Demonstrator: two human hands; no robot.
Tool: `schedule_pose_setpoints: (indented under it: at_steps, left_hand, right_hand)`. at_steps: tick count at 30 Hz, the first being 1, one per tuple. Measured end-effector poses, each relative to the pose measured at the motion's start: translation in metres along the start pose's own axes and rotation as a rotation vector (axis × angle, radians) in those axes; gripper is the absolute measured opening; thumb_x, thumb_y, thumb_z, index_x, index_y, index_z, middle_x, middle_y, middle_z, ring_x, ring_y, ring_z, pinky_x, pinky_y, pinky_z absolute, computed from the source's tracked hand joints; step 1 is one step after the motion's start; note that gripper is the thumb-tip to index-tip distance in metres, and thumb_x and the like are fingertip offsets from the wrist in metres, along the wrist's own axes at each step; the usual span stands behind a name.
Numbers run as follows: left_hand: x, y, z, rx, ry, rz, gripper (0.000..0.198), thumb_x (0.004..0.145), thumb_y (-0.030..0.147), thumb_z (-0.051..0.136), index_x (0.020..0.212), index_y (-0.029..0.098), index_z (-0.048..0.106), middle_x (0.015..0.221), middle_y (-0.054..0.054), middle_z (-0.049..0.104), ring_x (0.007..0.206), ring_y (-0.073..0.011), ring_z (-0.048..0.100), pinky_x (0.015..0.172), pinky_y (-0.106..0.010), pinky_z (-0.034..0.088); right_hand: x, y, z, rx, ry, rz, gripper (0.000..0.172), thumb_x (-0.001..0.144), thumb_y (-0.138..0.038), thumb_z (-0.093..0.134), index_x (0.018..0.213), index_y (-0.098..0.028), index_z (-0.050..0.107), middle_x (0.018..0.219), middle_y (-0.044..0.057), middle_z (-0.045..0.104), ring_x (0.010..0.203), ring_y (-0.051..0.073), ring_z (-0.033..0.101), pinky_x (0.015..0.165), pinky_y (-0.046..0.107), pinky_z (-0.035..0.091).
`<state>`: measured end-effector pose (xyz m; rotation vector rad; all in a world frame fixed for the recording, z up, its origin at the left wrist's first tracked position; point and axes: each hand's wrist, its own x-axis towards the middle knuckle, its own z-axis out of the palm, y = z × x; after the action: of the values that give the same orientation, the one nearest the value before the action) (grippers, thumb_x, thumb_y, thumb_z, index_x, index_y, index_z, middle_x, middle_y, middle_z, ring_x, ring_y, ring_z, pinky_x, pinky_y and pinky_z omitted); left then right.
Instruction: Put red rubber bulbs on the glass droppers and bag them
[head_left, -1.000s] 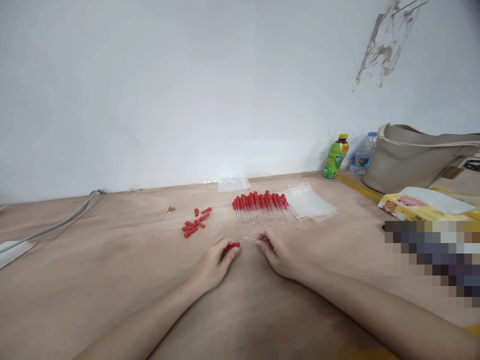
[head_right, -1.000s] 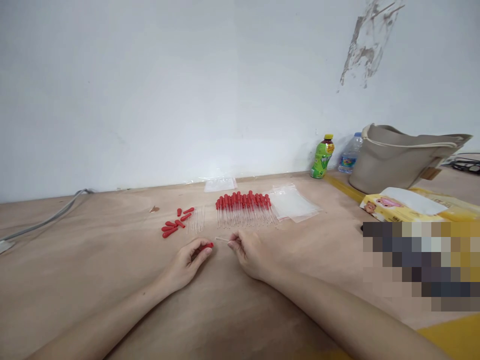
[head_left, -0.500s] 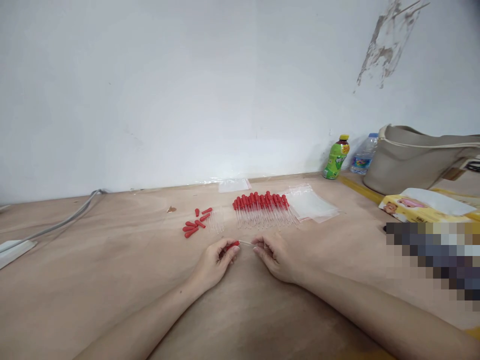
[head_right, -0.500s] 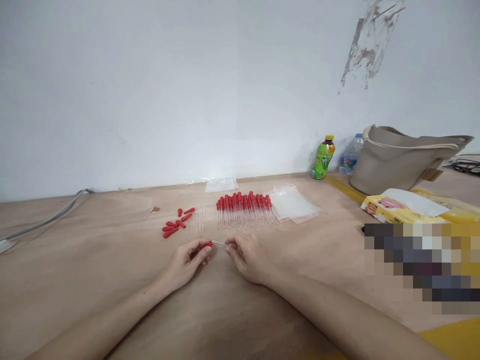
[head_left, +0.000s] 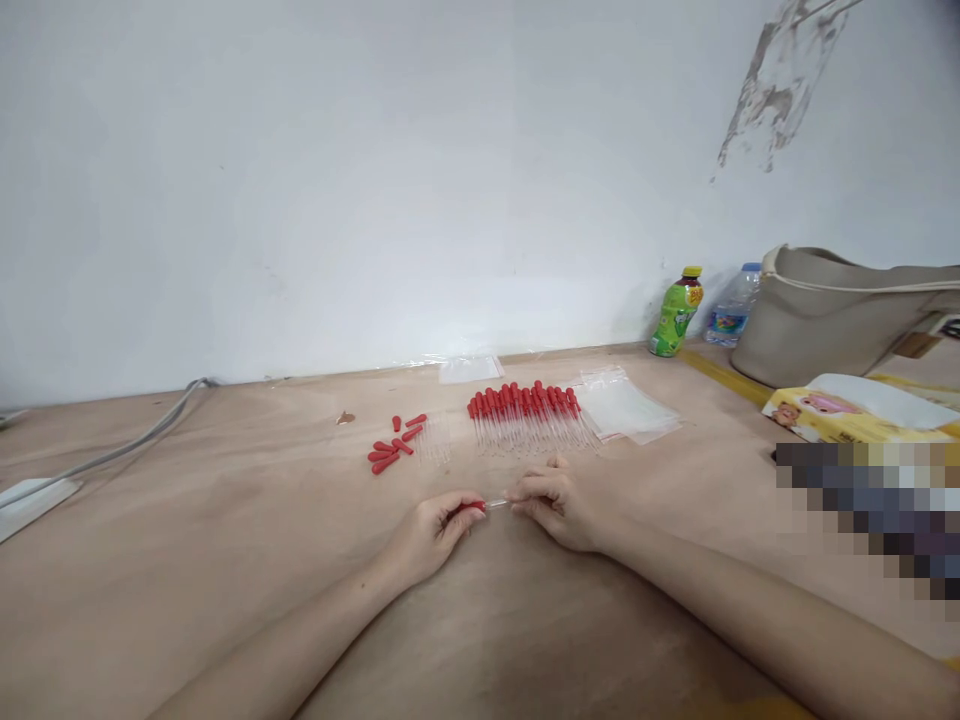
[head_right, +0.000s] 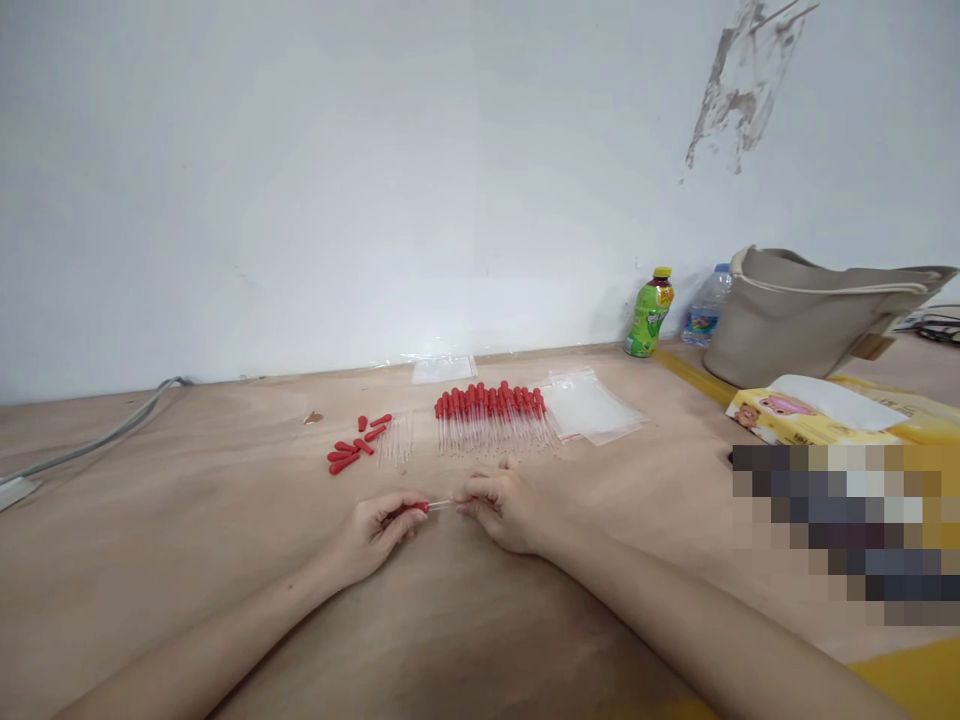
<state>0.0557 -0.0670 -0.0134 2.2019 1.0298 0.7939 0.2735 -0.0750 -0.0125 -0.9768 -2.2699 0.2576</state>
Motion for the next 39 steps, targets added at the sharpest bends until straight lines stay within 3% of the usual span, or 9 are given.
schedule_pose_setpoints:
  at_steps: [5, 12, 17, 26, 32, 39]
  left_hand:
    - [0.001, 0.009, -0.004, 0.066, -0.075, 0.045, 0.022, 0.083, 0.031, 0.045, 0.086, 0.019, 0.063, 0.077, -0.001, 0.063, 0.067, -0.0125, 0.054, 0.062, -0.022, 0.042]
    - [0.003, -0.003, 0.001, 0.015, 0.029, -0.049, 0.025, 0.078, 0.037, 0.053, 0.094, 0.019, 0.061, 0.075, -0.001, 0.065, 0.062, -0.0125, 0.056, 0.057, -0.022, 0.044]
    - [0.000, -0.005, 0.002, -0.054, 0.071, -0.026, 0.025, 0.078, 0.035, 0.053, 0.094, 0.017, 0.062, 0.075, -0.002, 0.066, 0.062, -0.0124, 0.058, 0.060, -0.022, 0.046]
    - [-0.003, 0.004, 0.001, -0.002, -0.003, 0.002, 0.023, 0.081, 0.034, 0.049, 0.086, 0.017, 0.064, 0.065, -0.001, 0.062, 0.056, -0.0106, 0.054, 0.052, -0.018, 0.042]
    - [-0.001, 0.010, -0.002, 0.110, -0.023, 0.035, 0.023, 0.082, 0.033, 0.047, 0.083, 0.017, 0.064, 0.062, 0.000, 0.061, 0.054, -0.0105, 0.051, 0.052, -0.019, 0.039]
    - [-0.003, 0.007, -0.001, 0.183, -0.026, 0.104, 0.024, 0.082, 0.034, 0.046, 0.083, 0.018, 0.064, 0.064, 0.000, 0.061, 0.057, -0.0114, 0.053, 0.055, -0.019, 0.040]
  right_hand:
    - [0.000, 0.002, -0.006, -0.064, -0.084, -0.030, 0.013, 0.082, -0.021, 0.047, 0.081, -0.022, 0.060, 0.076, -0.001, 0.061, 0.062, 0.010, 0.050, 0.072, 0.031, 0.027]
    - [0.000, -0.004, -0.005, 0.008, -0.039, 0.079, 0.013, 0.083, -0.020, 0.043, 0.085, -0.019, 0.055, 0.082, 0.003, 0.060, 0.075, 0.014, 0.052, 0.069, 0.028, 0.036]
    - [-0.002, -0.004, -0.001, 0.123, 0.009, 0.189, 0.010, 0.082, -0.024, 0.046, 0.080, -0.018, 0.053, 0.071, 0.000, 0.058, 0.064, 0.012, 0.050, 0.060, 0.025, 0.037]
    - [-0.001, -0.001, -0.003, 0.028, -0.016, 0.059, 0.016, 0.082, -0.022, 0.046, 0.081, -0.022, 0.062, 0.069, -0.002, 0.064, 0.058, 0.010, 0.051, 0.075, 0.032, 0.029]
    - [0.002, -0.012, -0.006, -0.195, -0.012, -0.033, 0.022, 0.084, -0.021, 0.040, 0.076, -0.019, 0.061, 0.070, 0.002, 0.063, 0.059, 0.011, 0.050, 0.067, 0.031, 0.025]
    - [-0.001, -0.014, 0.006, -0.215, -0.009, -0.026, 0.025, 0.085, -0.021, 0.036, 0.075, -0.019, 0.059, 0.066, 0.001, 0.062, 0.056, 0.011, 0.047, 0.064, 0.030, 0.023]
